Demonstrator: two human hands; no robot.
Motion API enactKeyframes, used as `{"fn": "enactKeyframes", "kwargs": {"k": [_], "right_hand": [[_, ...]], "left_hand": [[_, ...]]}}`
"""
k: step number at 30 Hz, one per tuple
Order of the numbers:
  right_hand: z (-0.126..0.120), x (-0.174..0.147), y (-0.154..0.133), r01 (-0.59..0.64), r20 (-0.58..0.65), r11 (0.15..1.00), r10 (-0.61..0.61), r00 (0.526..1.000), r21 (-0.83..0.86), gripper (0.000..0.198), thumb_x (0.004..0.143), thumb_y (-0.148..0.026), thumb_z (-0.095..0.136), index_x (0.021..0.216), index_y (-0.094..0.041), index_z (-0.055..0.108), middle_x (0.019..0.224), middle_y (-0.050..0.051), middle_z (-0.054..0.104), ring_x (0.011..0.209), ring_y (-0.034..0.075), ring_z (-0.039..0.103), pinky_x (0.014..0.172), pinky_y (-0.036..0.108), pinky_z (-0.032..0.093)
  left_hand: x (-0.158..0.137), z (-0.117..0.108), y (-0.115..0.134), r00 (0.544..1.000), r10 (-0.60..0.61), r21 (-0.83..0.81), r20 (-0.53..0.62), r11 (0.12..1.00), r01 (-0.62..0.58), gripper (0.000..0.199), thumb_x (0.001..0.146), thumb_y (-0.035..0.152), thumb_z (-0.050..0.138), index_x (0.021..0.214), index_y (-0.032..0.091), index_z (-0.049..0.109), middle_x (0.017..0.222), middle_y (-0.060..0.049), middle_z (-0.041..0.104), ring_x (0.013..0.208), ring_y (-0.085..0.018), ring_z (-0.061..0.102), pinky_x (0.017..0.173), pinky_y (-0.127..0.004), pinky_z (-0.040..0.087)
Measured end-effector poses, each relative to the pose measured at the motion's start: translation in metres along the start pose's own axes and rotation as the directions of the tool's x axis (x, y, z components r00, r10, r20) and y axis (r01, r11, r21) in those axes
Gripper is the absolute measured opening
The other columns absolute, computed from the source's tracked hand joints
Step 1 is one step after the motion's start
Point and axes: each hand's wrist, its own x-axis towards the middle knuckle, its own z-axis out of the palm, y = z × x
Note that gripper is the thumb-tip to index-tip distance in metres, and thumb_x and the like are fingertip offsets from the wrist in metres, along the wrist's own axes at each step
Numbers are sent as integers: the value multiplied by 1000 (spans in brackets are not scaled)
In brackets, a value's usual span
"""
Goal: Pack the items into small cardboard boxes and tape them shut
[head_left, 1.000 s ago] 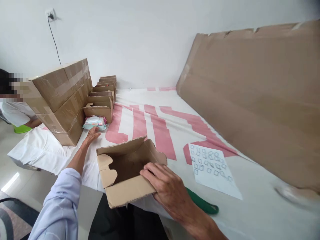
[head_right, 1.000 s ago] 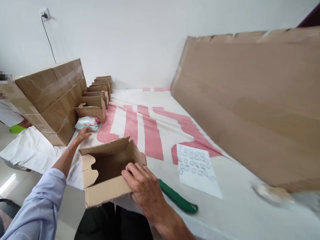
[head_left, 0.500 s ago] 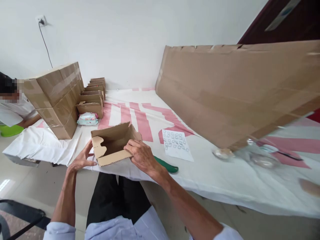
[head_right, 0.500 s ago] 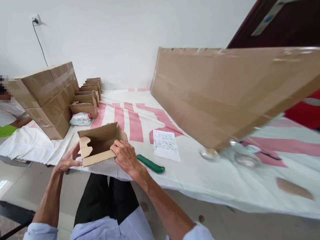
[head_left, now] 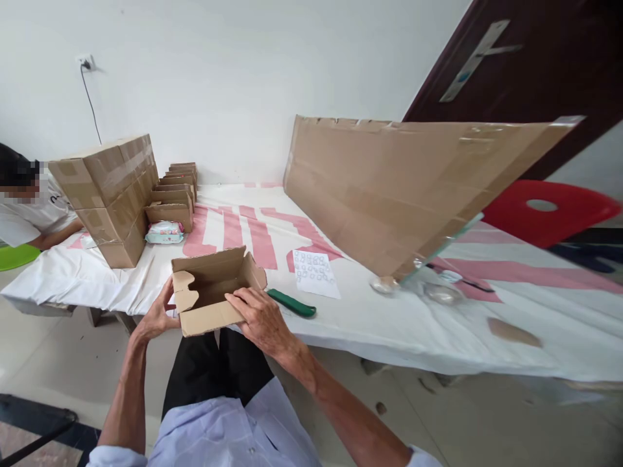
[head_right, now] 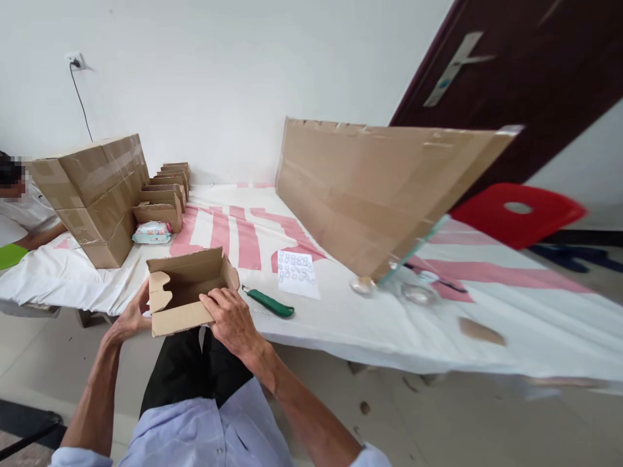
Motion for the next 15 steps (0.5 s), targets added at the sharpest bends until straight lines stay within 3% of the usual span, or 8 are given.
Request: {"fn": "enactKeyframes", "kwargs": {"k": [3,5,8,11,15], "right_hand": [[2,-12,-5,-6,-33,1000,5,999,-3,60,84,5,55,136,-18,72,118,12,73,108,26,63,102,40,51],[4,-16,-9,-19,-43,1000,18,999,-8,61,83,5,53,136,-19,72,117,12,74,108,27,63,102,41,51],[8,-16,-16,-27,-54,999,26,998,-17,62,82,6,53,136,-18,72,117,12,74,107,27,63,102,42,52],[10,-17,-23,-28,-59,999,27,998,-17,62,82,5,54,137,-17,71,117,13,74,105,27,63,103,42,51],[11,-23,-29,-30,-44,1000,30,999,0,61,83,3,55,139,-17,69,117,12,73,104,27,62,101,42,52]], "left_hand": [[-11,-11,6,999,16,-194,38,981,-8,121,70,44,90,171,39,25,177,-14,32,162,-44,31,107,-50,55],[-12,-13,15,1000,2,-202,-14,979,-5,114,75,49,87,171,40,25,176,-13,34,161,-43,33,107,-50,55],[-6,1,32,990,-49,29,-130,998,53,123,70,44,91,172,34,22,172,-16,39,156,-43,41,107,-52,56],[4,25,46,957,30,311,-290,948,65,130,61,32,92,171,24,24,167,-19,42,154,-45,42,119,-55,47],[2,39,50,933,114,412,-340,910,39,120,67,28,84,171,22,25,163,-19,47,152,-43,45,126,-55,39]]}}
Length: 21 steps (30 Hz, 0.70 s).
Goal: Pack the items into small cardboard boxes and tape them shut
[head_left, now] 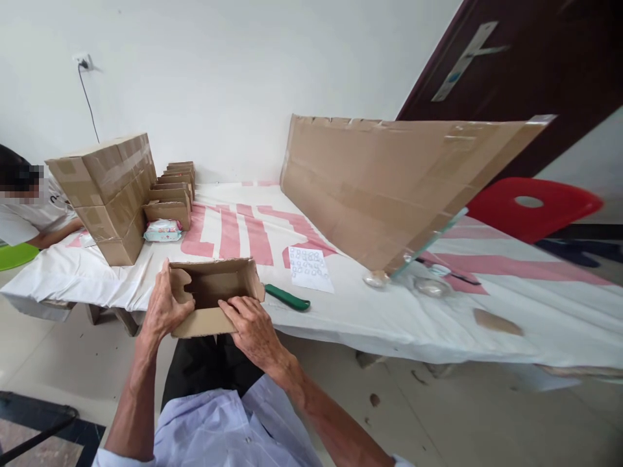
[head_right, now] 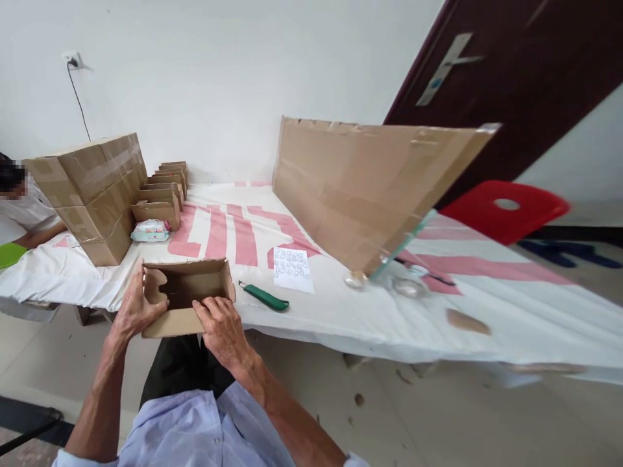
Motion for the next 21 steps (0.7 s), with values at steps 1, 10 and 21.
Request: {"fn": "enactKeyframes", "kwargs": {"k": [1,10,21], "right_hand": [[0,-2,-1,0,0,1000,0,1000,2,61,84,3,55,139,-17,69,116,12,73,105,27,62,101,41,52],[-1,-3,1,-9,11,999,9,1000,36,66,80,3,60,141,-21,69,120,11,73,108,27,63,99,43,54],[5,4,19,-21,-36,999,23,999,45,54,85,6,57,129,-22,73,112,8,76,104,23,68,94,35,53]], "left_hand": [[-3,-2,-1,1000,-6,-27,17,1000,7,119,69,31,83,172,23,24,164,-19,46,151,-42,47,125,-56,40],[-17,-27,-36,981,-191,-397,-33,903,163,80,87,49,64,163,30,48,145,-10,69,134,-33,65,100,-41,59],[-21,6,-65,882,-462,-689,-94,670,277,68,70,74,79,102,14,78,81,-5,75,74,-23,74,64,-34,63]]}}
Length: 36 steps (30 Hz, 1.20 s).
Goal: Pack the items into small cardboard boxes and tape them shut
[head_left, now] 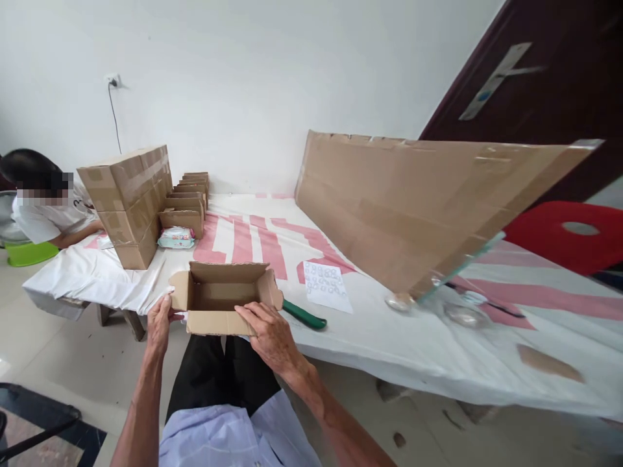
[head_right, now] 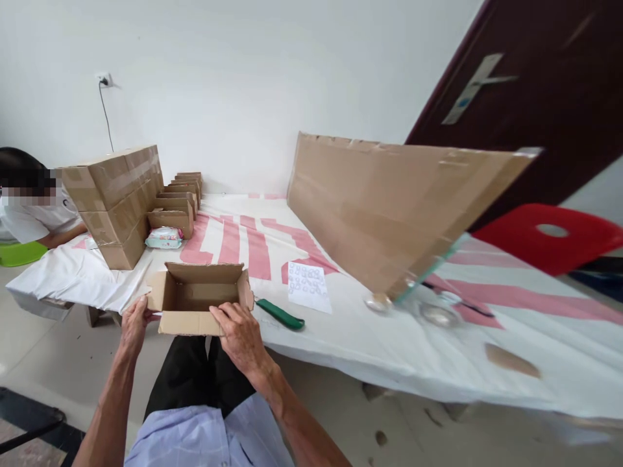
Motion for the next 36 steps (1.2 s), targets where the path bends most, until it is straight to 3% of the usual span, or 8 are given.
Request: {"fn": "enactKeyframes", "kwargs": {"k": [3,6,10,13,17,25,31,36], "right_hand": [[4,8,4,-7,-8,1000,7,1000,-6,56,83,6,56,128,-22,73,111,8,77,103,22,68,94,34,52],[5,17,5,-27,10,1000,27,1000,-9,60,79,6,54,129,-22,74,109,8,77,101,22,68,93,33,53],[2,28,9,-109,44,992,106,993,58,64,73,6,54,126,-22,77,110,6,79,102,22,71,93,33,56],[-6,33,16,-184,75,953,170,983,243,61,74,2,55,125,-22,78,115,5,80,108,22,73,95,33,58],[-18,36,29,-261,149,789,215,965,555,40,87,-18,63,122,-21,81,119,8,81,111,26,76,100,39,60],[-32,36,45,-439,334,559,285,898,704,40,86,-45,73,115,-21,85,119,9,83,117,35,76,106,50,58],[-34,32,53,-421,356,533,226,907,734,45,82,-57,78,109,-22,87,109,7,85,109,36,77,96,47,62],[-30,27,58,-447,353,556,275,894,701,44,80,-55,78,108,-22,88,108,7,85,105,37,78,97,51,61]], "left_hand": [[-6,0,-7,1000,-19,14,23,1000,19,69,74,82,71,90,15,75,80,-10,77,76,-26,77,64,-34,61],[-8,-2,-12,999,-13,85,42,996,9,73,79,82,66,107,15,77,98,-15,82,83,-27,78,68,-35,62],[-5,-4,-18,998,0,149,69,989,-10,72,69,70,84,119,17,76,124,-18,78,112,-35,74,80,-40,63],[-4,-8,-22,990,23,219,141,974,-54,79,63,57,93,130,21,73,149,-19,66,137,-41,61,94,-46,60],[-4,-15,-23,954,14,275,299,956,-100,99,64,52,94,152,24,58,166,-18,49,152,-44,46,105,-51,57],[-11,-14,-12,906,51,44,419,996,-76,119,65,53,96,166,31,36,177,-14,32,157,-43,41,111,-47,56],[-10,-4,-2,921,105,-17,374,994,-106,129,60,52,100,167,25,33,178,-18,26,158,-43,37,122,-50,46],[-8,-2,0,905,92,21,416,994,-111,139,59,51,101,170,21,23,166,-23,44,147,-44,51,114,-52,52]]}}
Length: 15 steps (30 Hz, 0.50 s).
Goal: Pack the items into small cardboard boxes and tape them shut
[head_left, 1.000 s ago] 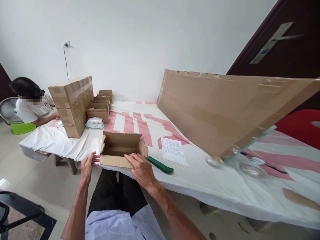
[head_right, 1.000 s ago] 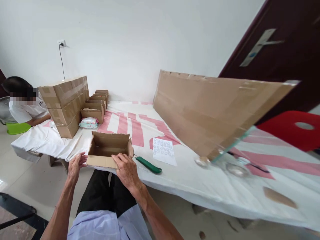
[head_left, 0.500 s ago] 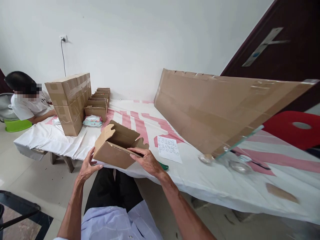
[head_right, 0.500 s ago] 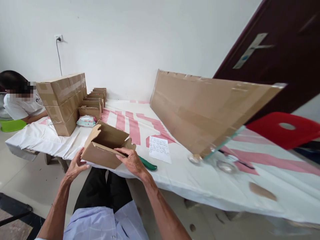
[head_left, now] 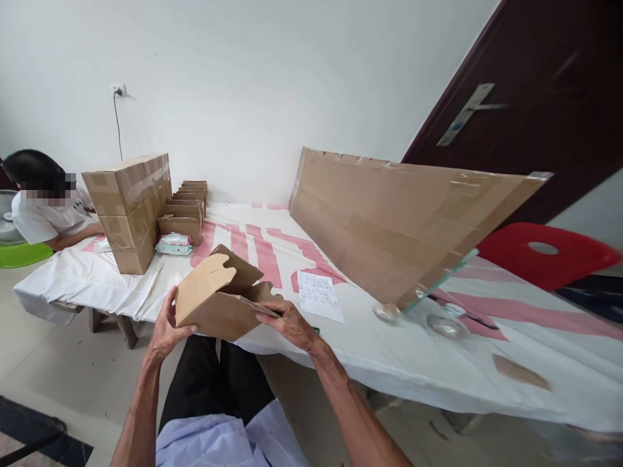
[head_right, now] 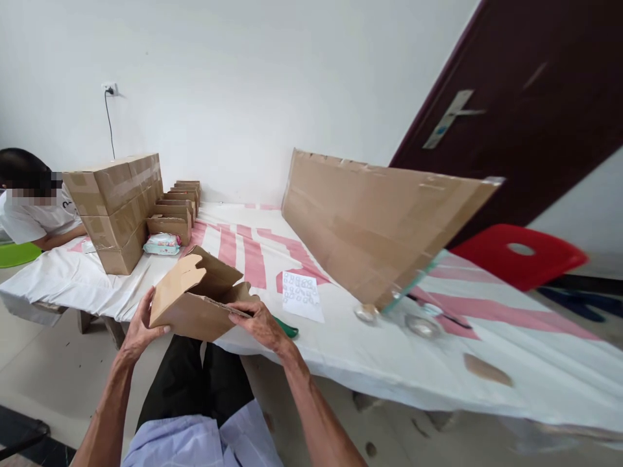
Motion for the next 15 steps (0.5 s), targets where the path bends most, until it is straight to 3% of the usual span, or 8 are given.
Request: {"fn": "enactKeyframes", "kwargs": {"k": [4,9,11,15], "right_hand": [[6,-6,6,35,-60,999,-37,997,-32,37,83,-46,74,104,-19,88,111,13,84,106,39,79,97,50,62],[21,-9,13,159,-151,979,-177,973,-124,29,88,-36,66,103,-22,87,107,11,85,100,33,80,92,45,63],[30,-1,12,191,-199,954,-238,951,-230,29,88,-30,64,106,-23,86,109,10,84,101,31,80,94,44,63],[57,40,-6,115,-247,838,-284,927,-533,37,86,-16,63,117,-25,82,120,9,82,111,29,76,98,40,58]], "left_hand": [[-4,-5,-4,999,-4,72,37,997,1,137,63,47,100,171,23,21,154,-21,56,134,-42,62,105,-51,58],[-1,-10,-14,997,70,163,-11,984,-68,110,68,46,96,163,24,44,154,-18,56,132,-38,64,100,-44,60],[6,-11,-22,989,70,214,-128,976,-42,95,71,49,92,155,23,54,153,-18,57,126,-37,68,90,-41,62],[16,-11,-42,911,40,295,-411,951,92,73,76,50,85,139,19,64,142,-19,64,103,-30,76,80,-39,62]]}}
